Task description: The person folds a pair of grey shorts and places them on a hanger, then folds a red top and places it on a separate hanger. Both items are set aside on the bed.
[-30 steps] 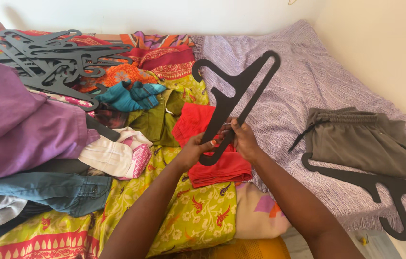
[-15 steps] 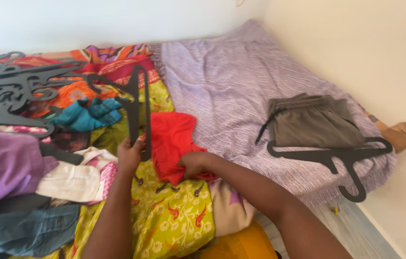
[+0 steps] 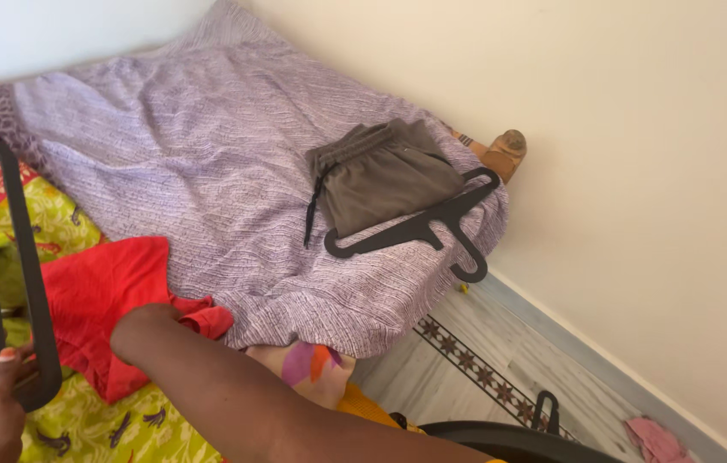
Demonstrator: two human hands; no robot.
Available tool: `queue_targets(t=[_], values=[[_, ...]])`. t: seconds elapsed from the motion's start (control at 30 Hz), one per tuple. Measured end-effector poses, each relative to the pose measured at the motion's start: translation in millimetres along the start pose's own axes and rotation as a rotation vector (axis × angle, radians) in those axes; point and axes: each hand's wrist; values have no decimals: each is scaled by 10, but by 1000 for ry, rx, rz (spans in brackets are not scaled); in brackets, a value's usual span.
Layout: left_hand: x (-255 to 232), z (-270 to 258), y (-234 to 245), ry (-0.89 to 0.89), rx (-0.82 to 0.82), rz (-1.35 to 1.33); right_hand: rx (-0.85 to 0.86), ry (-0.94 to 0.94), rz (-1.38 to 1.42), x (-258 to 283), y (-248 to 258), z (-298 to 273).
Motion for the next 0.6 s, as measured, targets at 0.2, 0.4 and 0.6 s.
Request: queue_targets(t=[0.2, 0.4, 0.6], values=[[-286, -137, -125, -49, -3, -47, -13, 0, -5, -74, -211, 231], [-393, -220, -113, -46, -2, -178, 66, 24, -30, -134, -232, 429], [-667, -270, -192, -97, -42, -175, 102, 479, -68, -760, 218, 348]])
Point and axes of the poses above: each hand's wrist, its own z-axis towards the middle knuckle, its own y-axis out of the back of the hand, x = y × z, and after that the axes turned 1 degree about -x, right-handed
